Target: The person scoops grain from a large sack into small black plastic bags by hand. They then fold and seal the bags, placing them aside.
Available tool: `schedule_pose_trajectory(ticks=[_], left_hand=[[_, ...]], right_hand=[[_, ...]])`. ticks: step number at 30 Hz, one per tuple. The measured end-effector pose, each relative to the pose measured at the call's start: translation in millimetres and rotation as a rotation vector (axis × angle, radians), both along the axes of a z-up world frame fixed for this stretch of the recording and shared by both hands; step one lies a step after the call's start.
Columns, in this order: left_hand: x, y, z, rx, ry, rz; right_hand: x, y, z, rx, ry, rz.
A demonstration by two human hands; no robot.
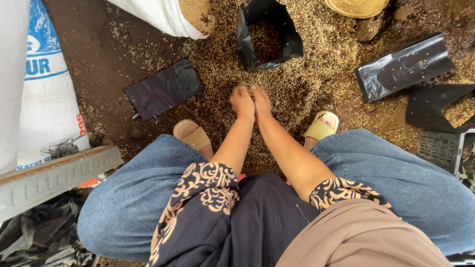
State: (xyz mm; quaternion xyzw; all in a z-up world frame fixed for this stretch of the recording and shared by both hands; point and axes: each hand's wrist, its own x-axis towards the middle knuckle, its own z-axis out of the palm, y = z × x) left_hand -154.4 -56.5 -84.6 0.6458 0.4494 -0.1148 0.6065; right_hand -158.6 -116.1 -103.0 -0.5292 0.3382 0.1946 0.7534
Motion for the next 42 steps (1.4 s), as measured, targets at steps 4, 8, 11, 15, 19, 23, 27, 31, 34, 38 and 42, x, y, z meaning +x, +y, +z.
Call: schedule_pose_trajectory(ticks=[4,8,11,15,19,23,27,31,34,38,42], left_hand=[[16,38,51,0.335,-0.288,0.099],[40,44,103,0.367,-0.768,0.059],[80,22,131,0.135,-0.996,0.002],[124,9,147,-0.193,-1.047,-0.117],[131,17,151,0.449,-0.815,-0.241],[106,40,152,0.595,-0.408,-0.374],[101,42,152,0.603,-0.387,-0.448],[111,44,144,0.488,-0.315,-0.519],[114,49,135,0.527,-0.397,-0.511],[113,50,126,0.449,-0.475,-0.475],[101,21,127,0.531,-0.886,-0.408]], right_hand=[[21,44,77,0.149,-0.264,0.029],[46,49,149,0.140,-0.604,0.053],[84,26,180,-0.088,-0.704,-0.046],[140,-12,176,0.011,-0.715,-0.197],[173,-41,151,0.201,-0.669,-0.215],[176,-58,148,-0.385,-0.608,0.389],[171,-48,163,-0.917,-0.502,0.994],[171,-32,181,-1.049,-0.681,1.362],[177,-45,192,-1.225,-1.001,0.917],[189,-67,168,-1.176,-0.849,0.996],[205,-73,112,-1.150,-0.437,1.325]])
